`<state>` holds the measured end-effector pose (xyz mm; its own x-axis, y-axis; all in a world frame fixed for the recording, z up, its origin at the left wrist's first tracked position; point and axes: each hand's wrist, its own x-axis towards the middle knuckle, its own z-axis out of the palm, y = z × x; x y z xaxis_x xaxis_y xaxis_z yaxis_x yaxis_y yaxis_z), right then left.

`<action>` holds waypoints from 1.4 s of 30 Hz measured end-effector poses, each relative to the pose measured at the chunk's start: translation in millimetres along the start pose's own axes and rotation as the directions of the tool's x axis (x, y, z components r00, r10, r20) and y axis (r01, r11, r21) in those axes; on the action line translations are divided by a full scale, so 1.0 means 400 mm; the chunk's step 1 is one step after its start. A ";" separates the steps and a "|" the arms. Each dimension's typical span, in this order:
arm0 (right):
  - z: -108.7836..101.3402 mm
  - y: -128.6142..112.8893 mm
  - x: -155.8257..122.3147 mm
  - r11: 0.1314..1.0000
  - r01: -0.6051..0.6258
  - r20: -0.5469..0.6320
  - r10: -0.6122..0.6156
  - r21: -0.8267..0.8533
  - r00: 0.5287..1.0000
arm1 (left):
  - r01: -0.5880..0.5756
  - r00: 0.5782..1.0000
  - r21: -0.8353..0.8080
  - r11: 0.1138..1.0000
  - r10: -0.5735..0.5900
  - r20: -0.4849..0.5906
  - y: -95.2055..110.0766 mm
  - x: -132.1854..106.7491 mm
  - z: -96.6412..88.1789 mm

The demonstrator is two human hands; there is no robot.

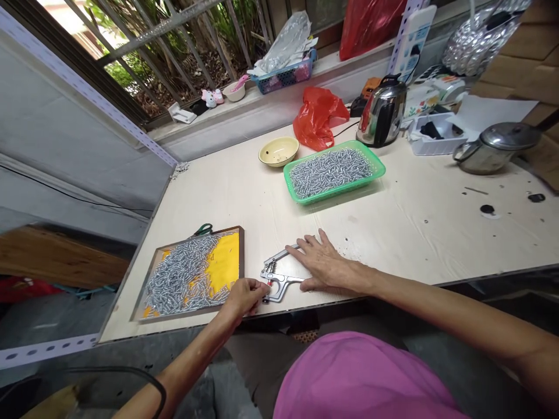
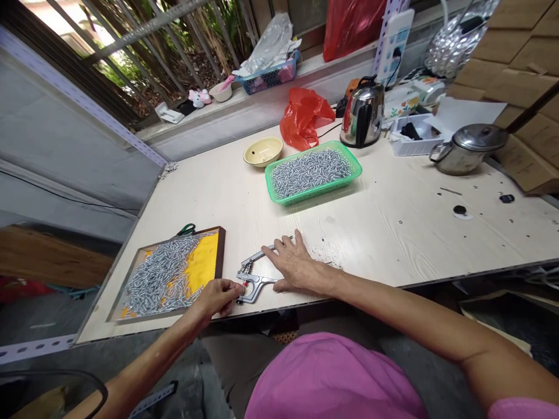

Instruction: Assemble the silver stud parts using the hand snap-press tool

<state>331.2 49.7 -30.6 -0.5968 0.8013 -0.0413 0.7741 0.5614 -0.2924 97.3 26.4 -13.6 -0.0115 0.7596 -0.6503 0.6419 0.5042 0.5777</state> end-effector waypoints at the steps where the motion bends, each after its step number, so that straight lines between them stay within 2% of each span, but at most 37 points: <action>1: 0.000 -0.003 -0.003 1.000 -0.003 -0.010 0.003 0.004 1.000 | -0.004 1.000 0.002 1.000 0.004 0.002 0.000 0.000 0.000; 5: -0.009 -0.016 -0.012 0.999 -0.028 -0.044 0.029 0.015 0.999 | 0.002 1.000 0.049 0.999 -0.003 0.009 -0.002 -0.004 -0.002; 7: -0.010 -0.021 -0.017 0.999 -0.037 -0.053 0.038 0.024 0.998 | 0.000 1.000 0.154 0.988 0.003 -0.023 -0.003 -0.014 -0.001; 9: -0.006 -0.026 -0.020 0.999 -0.036 -0.058 0.039 0.038 0.998 | -0.089 0.982 0.325 0.942 0.138 -0.131 -0.003 -0.028 0.005; 10: -0.003 -0.029 -0.021 0.998 -0.034 -0.058 0.037 0.049 0.998 | -0.162 0.949 0.419 0.893 0.257 -0.181 -0.001 -0.035 0.010; 11: 0.000 -0.031 -0.021 0.998 -0.032 -0.060 0.035 0.060 0.998 | -0.244 0.897 0.507 0.827 0.392 -0.206 0.003 -0.039 0.018; 13: 0.004 -0.037 -0.022 0.996 -0.022 -0.064 0.027 0.086 0.998 | -0.402 0.769 0.634 0.660 0.620 -0.157 0.014 -0.039 0.039; 16: 0.002 -0.043 -0.026 0.990 -0.011 -0.075 0.021 0.138 0.997 | -0.565 0.626 0.705 0.429 0.779 0.028 0.043 -0.012 0.069; 18: -0.007 -0.043 -0.030 0.984 0.002 -0.071 0.011 0.180 0.997 | -0.632 0.581 0.705 0.322 0.798 0.157 0.064 0.015 0.077; 20: -0.021 -0.039 -0.035 0.978 -0.004 -0.050 0.015 0.208 0.999 | -0.666 0.580 0.698 0.264 0.771 0.262 0.083 0.039 0.074; 22: -0.035 -0.035 -0.036 0.980 -0.053 -0.017 0.057 0.193 0.998 | -0.659 0.607 0.711 0.246 0.731 0.310 0.097 0.053 0.066; 26: -0.044 -0.032 -0.034 0.991 -0.112 0.030 0.110 0.078 0.993 | -0.625 0.647 0.743 0.239 0.692 0.322 0.110 0.057 0.054; 30: -0.015 -0.034 -0.038 0.999 -0.029 -0.014 0.029 0.028 0.999 | -0.638 0.650 0.722 0.267 0.690 0.318 0.106 0.046 0.063; 33: 0.016 -0.035 -0.041 0.998 0.045 -0.034 -0.043 0.047 0.998 | -0.612 0.669 0.738 0.285 0.684 0.291 0.105 0.039 0.073; 36: 0.025 -0.034 -0.040 0.998 0.027 -0.020 -0.026 0.051 0.999 | -0.596 0.677 0.750 0.286 0.682 0.278 0.104 0.039 0.074; 39: 0.001 -0.020 -0.042 0.998 -0.023 -0.046 0.025 0.054 0.999 | -0.603 0.640 0.746 0.280 0.729 0.244 0.080 0.044 0.078; 42: -0.030 0.007 -0.044 0.996 -0.027 -0.054 0.032 0.091 0.998 | -0.624 0.542 0.731 0.276 0.827 0.150 0.031 0.037 0.106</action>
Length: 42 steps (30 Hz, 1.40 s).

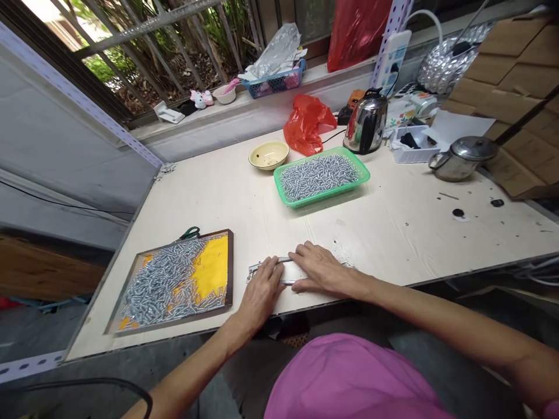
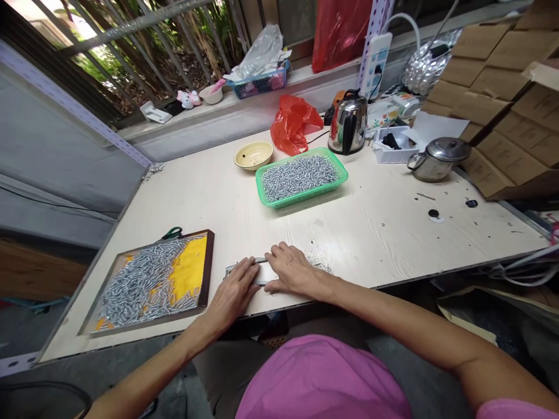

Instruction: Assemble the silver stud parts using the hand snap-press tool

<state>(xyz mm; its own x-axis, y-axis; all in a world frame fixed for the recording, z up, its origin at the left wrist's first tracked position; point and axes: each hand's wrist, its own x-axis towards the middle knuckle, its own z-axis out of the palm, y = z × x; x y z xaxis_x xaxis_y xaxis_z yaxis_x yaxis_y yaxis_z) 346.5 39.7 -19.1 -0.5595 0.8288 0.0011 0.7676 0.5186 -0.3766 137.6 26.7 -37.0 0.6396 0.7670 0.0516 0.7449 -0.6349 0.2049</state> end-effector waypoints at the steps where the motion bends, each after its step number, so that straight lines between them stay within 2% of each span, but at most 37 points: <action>1: -0.006 0.009 0.002 1.000 0.004 0.008 -0.004 0.005 1.000 | -0.010 0.999 -0.016 1.000 0.009 -0.048 0.011 -0.014 0.015; 4: 0.000 0.030 0.020 0.999 -0.022 -0.002 0.022 -0.036 1.000 | -0.041 0.992 -0.075 0.996 0.032 -0.123 0.061 -0.042 0.053; 8: 0.024 0.057 0.062 0.990 -0.042 -0.024 0.039 -0.132 0.999 | -0.041 0.990 -0.138 0.990 0.021 -0.138 0.116 -0.043 0.075; 12: 0.005 0.095 0.103 0.989 -0.025 -0.035 0.020 -0.148 0.999 | -0.030 0.991 -0.200 0.979 0.004 -0.132 0.127 -0.039 0.073; 14: -0.013 0.094 0.116 0.985 -0.046 -0.041 0.040 -0.165 0.998 | -0.034 0.991 -0.230 0.972 0.003 -0.134 0.128 -0.039 0.067; 16: -0.023 0.065 0.125 0.981 -0.022 -0.041 0.014 -0.193 0.999 | -0.039 0.990 -0.249 0.968 0.004 -0.143 0.129 -0.040 0.062; 18: -0.020 0.009 0.136 0.975 0.119 -0.013 -0.123 -0.190 0.992 | -0.034 0.991 -0.263 0.964 -0.003 -0.137 0.129 -0.041 0.065; 19: -0.013 -0.024 0.143 0.959 0.221 0.009 -0.223 -0.176 0.975 | -0.021 0.992 -0.273 0.962 -0.015 -0.129 0.127 -0.044 0.072; 21: 0.011 -0.092 0.158 0.897 0.416 0.074 -0.410 -0.147 0.909 | 0.007 0.994 -0.287 0.958 -0.038 -0.102 0.118 -0.052 0.096; 23: 0.043 -0.149 0.174 0.838 0.526 0.133 -0.510 -0.147 0.850 | 0.031 0.995 -0.285 0.958 -0.055 -0.078 0.104 -0.062 0.130; 26: 0.093 -0.199 0.200 0.808 0.565 0.152 -0.545 -0.165 0.824 | 0.059 0.995 -0.282 0.958 -0.080 -0.064 0.084 -0.070 0.179; 29: 0.126 -0.219 0.228 0.829 0.530 0.120 -0.516 -0.178 0.848 | 0.090 0.991 -0.306 0.948 -0.116 -0.067 0.086 -0.060 0.196; 31: 0.121 -0.220 0.246 0.870 0.474 0.099 -0.464 -0.135 0.880 | 0.077 0.989 -0.325 0.943 -0.113 -0.093 0.099 -0.048 0.183; 33: 0.086 -0.209 0.259 0.916 0.400 0.014 -0.399 -0.042 0.917 | 0.015 0.988 -0.348 0.938 -0.067 -0.138 0.108 -0.037 0.149; 35: 0.023 -0.177 0.264 0.940 0.336 -0.160 -0.324 0.056 0.933 | -0.034 0.978 -0.345 0.938 -0.041 -0.207 0.093 -0.032 0.098; 36: -0.015 -0.151 0.262 0.949 0.302 -0.263 -0.271 0.086 0.926 | -0.018 0.966 -0.329 0.944 -0.068 -0.249 0.073 -0.032 0.069; 37: -0.055 -0.118 0.259 0.957 0.272 -0.363 -0.220 0.099 0.906 | 0.030 0.947 -0.303 0.953 -0.124 -0.296 0.043 -0.033 0.038; 39: -0.129 -0.036 0.245 0.985 0.158 -0.503 -0.104 0.066 0.858 | 0.211 0.879 -0.252 0.945 -0.296 -0.375 -0.040 -0.036 -0.021; 41: -0.183 0.060 0.227 1.000 0.001 -0.563 0.003 0.007 0.826 | 0.383 0.797 -0.193 0.903 -0.429 -0.426 -0.142 -0.039 -0.069; 42: -0.199 0.107 0.218 0.996 -0.084 -0.585 0.058 -0.018 0.809 | 0.449 0.770 -0.158 0.879 -0.471 -0.431 -0.193 -0.038 -0.086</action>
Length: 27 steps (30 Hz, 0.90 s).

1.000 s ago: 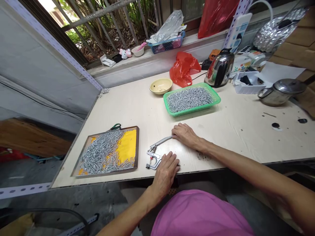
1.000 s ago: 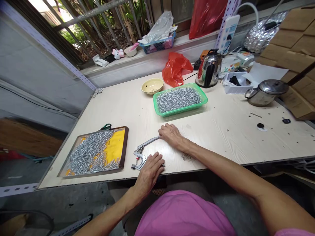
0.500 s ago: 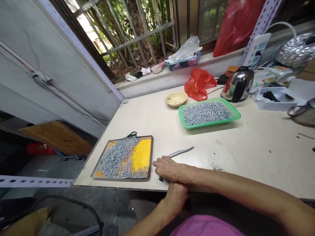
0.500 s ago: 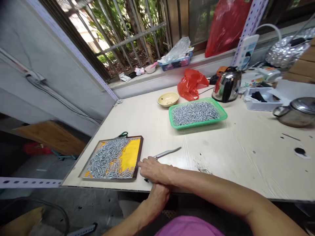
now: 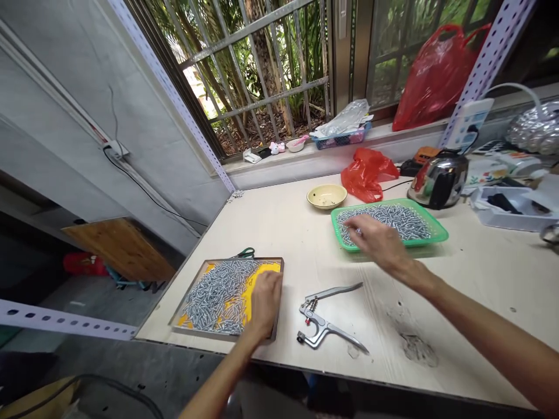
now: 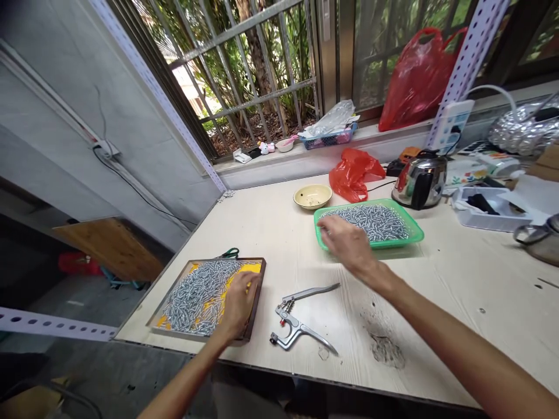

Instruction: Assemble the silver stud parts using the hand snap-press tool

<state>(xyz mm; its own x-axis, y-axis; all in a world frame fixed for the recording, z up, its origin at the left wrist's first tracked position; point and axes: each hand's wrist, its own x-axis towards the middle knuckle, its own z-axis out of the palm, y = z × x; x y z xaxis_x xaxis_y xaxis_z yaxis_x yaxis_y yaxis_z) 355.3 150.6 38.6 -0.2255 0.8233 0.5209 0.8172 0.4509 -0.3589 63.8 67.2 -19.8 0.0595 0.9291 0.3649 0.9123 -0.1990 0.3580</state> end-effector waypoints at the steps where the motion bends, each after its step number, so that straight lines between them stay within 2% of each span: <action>1: -0.010 0.044 -0.001 0.997 -0.048 -0.011 0.048 -0.063 0.999 | 0.036 0.999 0.065 0.997 -0.035 -0.020 -0.039 0.029 -0.007; 4: -0.012 0.133 -0.030 0.975 -0.102 0.009 0.106 -0.198 0.994 | 0.016 0.998 0.254 0.967 -0.032 0.058 -0.126 0.094 -0.004; 7: 0.000 0.139 -0.092 0.984 -0.051 0.058 0.062 -0.172 0.996 | -0.057 0.987 0.350 0.935 0.001 0.161 -0.163 0.128 0.016; 11: 0.014 0.056 -0.201 0.996 0.033 0.208 -0.050 0.081 0.977 | -0.129 0.972 0.394 0.910 0.037 0.232 -0.174 0.148 0.034; 14: 0.028 -0.020 -0.274 0.975 0.024 0.314 -0.094 0.220 0.945 | -0.206 0.950 0.415 0.886 0.080 0.302 -0.176 0.159 0.036; 17: 0.044 -0.078 -0.322 0.958 -0.001 0.416 -0.124 0.287 0.901 | -0.277 0.922 0.405 0.871 0.123 0.366 -0.180 0.171 0.037; 22: 0.052 -0.126 -0.346 0.942 -0.041 0.531 -0.152 0.334 0.833 | -0.333 0.896 0.341 0.879 0.183 0.405 -0.191 0.177 0.031; 27: 0.037 -0.137 -0.342 0.932 -0.095 0.581 -0.136 0.350 0.802 | -0.290 0.918 0.280 0.915 0.183 0.353 -0.202 0.170 0.030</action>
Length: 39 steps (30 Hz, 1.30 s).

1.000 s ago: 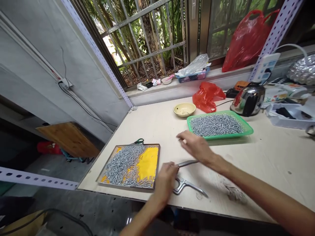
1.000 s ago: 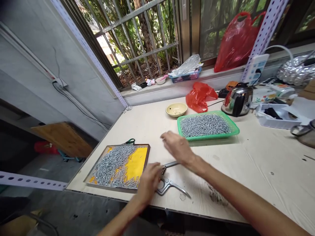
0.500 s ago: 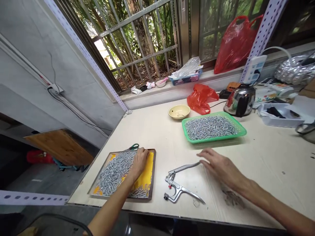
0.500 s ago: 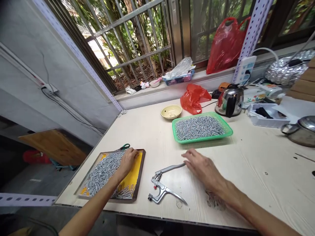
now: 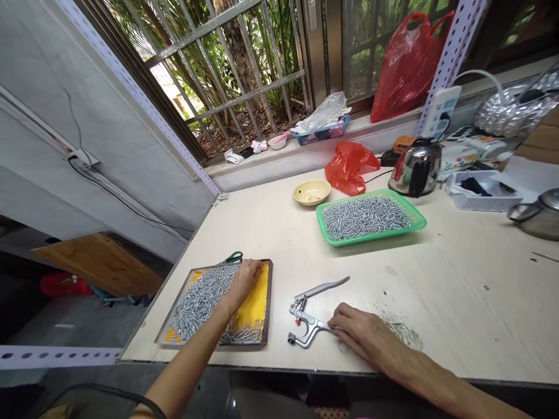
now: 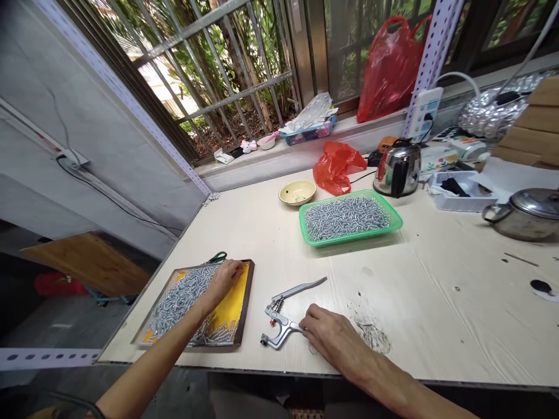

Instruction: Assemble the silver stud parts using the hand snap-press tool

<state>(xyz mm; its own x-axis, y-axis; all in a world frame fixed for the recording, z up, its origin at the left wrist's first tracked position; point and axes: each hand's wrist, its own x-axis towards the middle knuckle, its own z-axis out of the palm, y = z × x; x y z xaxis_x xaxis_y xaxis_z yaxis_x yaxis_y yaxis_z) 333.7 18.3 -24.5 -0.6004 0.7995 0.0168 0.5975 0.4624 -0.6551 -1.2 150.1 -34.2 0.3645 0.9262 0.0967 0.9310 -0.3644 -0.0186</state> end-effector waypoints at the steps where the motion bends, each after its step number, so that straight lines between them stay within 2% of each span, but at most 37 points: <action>1: -0.001 -0.001 -0.001 1.000 -0.005 0.003 0.005 0.001 1.000 | 0.014 1.000 -0.011 1.000 -0.014 -0.010 -0.001 0.000 0.003; 6: 0.010 0.000 -0.006 1.000 -0.009 -0.004 0.009 0.020 1.000 | 0.056 0.998 -0.048 0.997 -0.057 -0.015 0.003 0.005 0.008; 11: 0.027 0.011 -0.017 0.999 0.005 -0.038 -0.003 0.034 0.999 | 0.072 0.997 -0.083 0.994 -0.072 0.001 0.012 0.001 -0.011; 19: 0.035 0.021 -0.023 0.998 0.008 -0.038 -0.006 0.063 0.999 | 0.186 0.982 -0.180 0.966 -0.178 0.058 0.019 -0.061 -0.011; 27: 0.043 0.017 -0.026 0.998 0.033 -0.067 -0.029 0.056 0.997 | 0.234 0.969 -0.242 0.942 -0.245 -0.017 0.041 -0.097 -0.005; 31: 0.028 0.024 -0.021 0.999 0.036 -0.112 -0.032 0.035 0.993 | 0.269 0.953 -0.286 0.920 -0.298 -0.061 0.063 -0.101 -0.025; 34: -0.013 -0.007 0.037 0.996 0.062 -0.184 -0.050 0.057 0.982 | 0.331 0.918 -0.385 0.862 -0.389 -0.081 0.100 -0.109 -0.064; 37: -0.038 -0.069 0.155 0.970 0.157 -0.264 -0.104 0.186 0.959 | 0.380 0.867 -0.543 0.749 -0.493 -0.073 0.161 -0.126 -0.110; 39: -0.030 -0.113 0.244 0.934 0.188 -0.289 -0.098 0.304 0.952 | 0.370 0.850 -0.615 0.697 -0.521 -0.079 0.200 -0.141 -0.135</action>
<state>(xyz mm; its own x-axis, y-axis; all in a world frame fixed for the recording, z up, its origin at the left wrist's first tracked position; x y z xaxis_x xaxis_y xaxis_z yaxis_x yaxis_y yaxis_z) 254.5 80.1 15.7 -0.4767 0.8270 0.2980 0.2834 0.4655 -0.8385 51.7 63.3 12.6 -0.1771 0.9694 0.1702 0.7724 0.0297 0.6344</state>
